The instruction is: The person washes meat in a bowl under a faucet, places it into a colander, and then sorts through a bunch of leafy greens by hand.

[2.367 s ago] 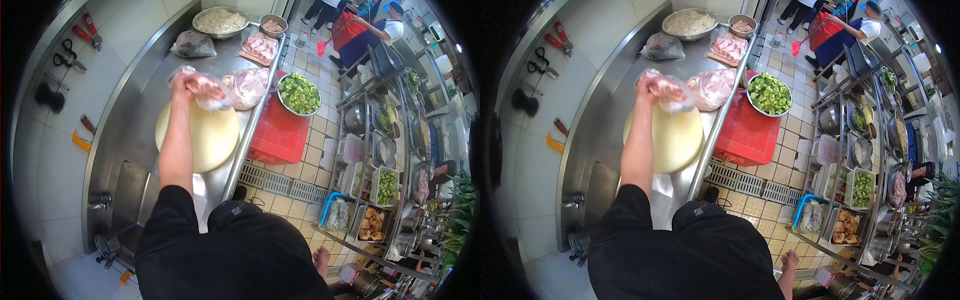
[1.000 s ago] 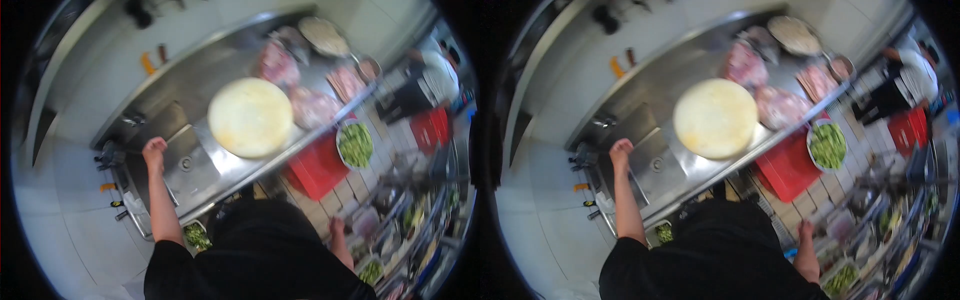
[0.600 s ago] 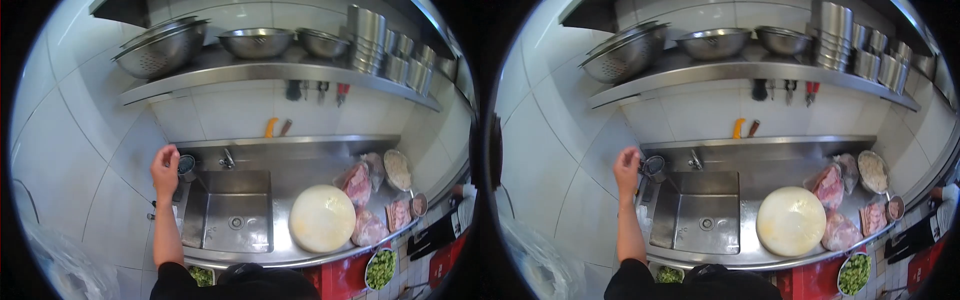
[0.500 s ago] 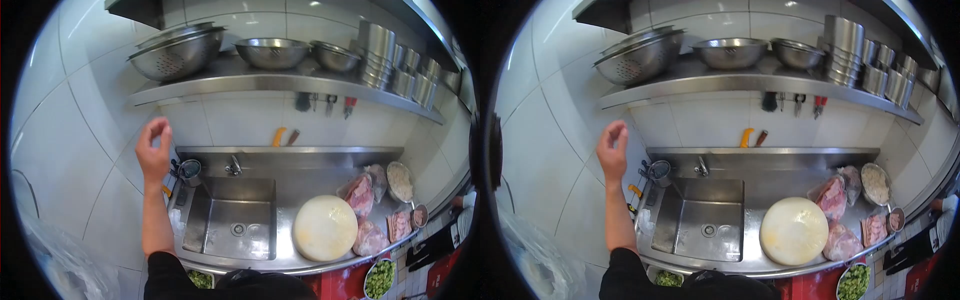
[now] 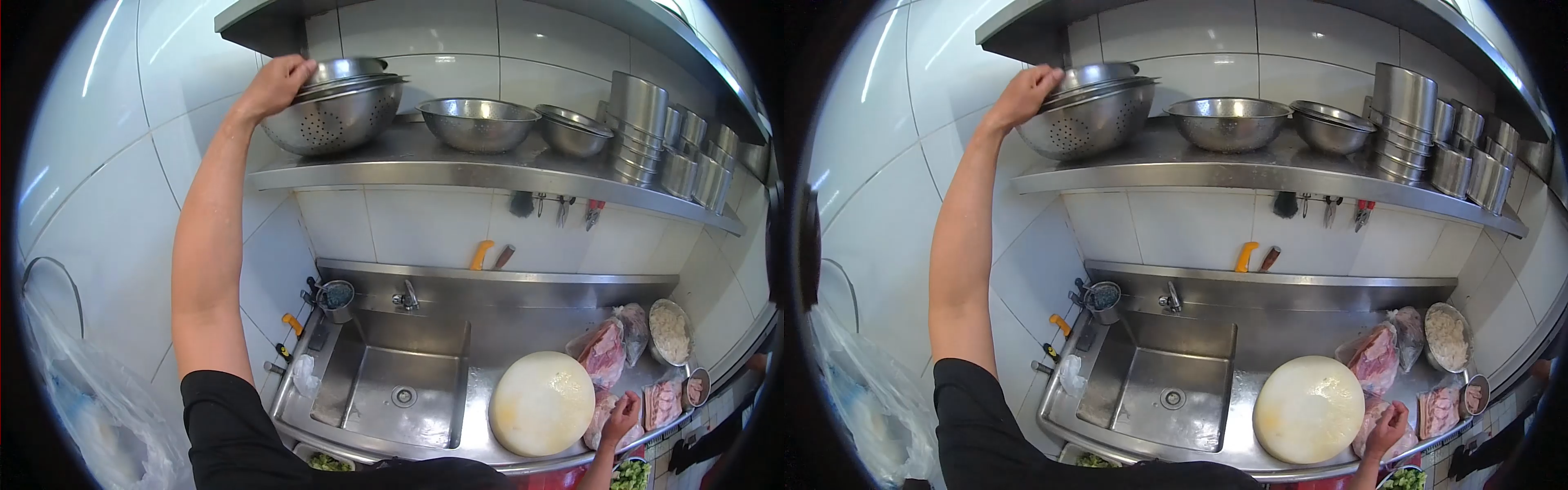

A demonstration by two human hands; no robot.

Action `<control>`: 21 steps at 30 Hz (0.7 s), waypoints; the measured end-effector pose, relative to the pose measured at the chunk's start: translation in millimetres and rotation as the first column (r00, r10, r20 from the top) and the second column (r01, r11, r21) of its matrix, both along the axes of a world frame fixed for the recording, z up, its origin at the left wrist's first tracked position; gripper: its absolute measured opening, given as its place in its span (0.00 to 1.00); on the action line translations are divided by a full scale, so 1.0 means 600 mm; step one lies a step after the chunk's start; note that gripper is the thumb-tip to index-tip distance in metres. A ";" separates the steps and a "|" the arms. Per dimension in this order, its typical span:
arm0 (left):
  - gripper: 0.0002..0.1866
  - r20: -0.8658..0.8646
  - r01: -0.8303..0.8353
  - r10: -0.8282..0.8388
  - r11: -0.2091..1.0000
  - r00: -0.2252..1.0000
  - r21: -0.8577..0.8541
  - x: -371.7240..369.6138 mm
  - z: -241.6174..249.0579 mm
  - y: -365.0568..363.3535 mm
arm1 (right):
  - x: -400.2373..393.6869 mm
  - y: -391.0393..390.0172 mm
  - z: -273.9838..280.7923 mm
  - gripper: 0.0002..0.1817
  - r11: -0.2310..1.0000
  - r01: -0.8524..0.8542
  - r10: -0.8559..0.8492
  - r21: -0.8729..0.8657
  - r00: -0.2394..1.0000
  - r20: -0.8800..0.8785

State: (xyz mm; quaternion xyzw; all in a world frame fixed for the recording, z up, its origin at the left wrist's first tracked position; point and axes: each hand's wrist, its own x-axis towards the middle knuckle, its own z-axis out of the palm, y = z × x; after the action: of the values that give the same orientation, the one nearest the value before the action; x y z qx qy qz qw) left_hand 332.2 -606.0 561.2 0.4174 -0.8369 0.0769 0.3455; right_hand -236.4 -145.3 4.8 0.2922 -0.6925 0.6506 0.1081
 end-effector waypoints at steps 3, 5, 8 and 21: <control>0.26 -0.234 -0.101 0.014 0.927 0.972 -0.362 -0.001 0.031 -0.034 | 0.028 -0.012 -0.008 0.05 0.998 -0.050 0.051 0.029 0.997 -0.052; 0.26 -0.486 -0.277 0.056 0.875 0.872 -0.397 -0.004 0.054 -0.041 | 0.048 -0.011 0.006 0.07 0.995 -0.049 0.048 0.088 0.999 0.007; 0.27 -0.303 -0.195 -0.082 0.602 0.950 -0.774 0.045 0.107 -0.116 | 0.056 0.036 -0.011 0.08 0.991 0.024 -0.018 0.130 0.999 -0.048; 0.21 -0.158 0.014 -0.201 0.657 0.967 -0.754 0.052 -0.065 0.206 | 0.006 -0.016 -0.044 0.08 0.954 0.009 -0.067 0.299 0.981 0.183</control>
State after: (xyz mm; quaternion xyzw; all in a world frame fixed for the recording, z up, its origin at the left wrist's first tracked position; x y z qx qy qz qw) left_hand 363.6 -482.5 521.9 0.1943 -0.7096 0.3441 0.5834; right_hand -232.9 -154.9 -21.3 0.2278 -0.7950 0.5621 0.0085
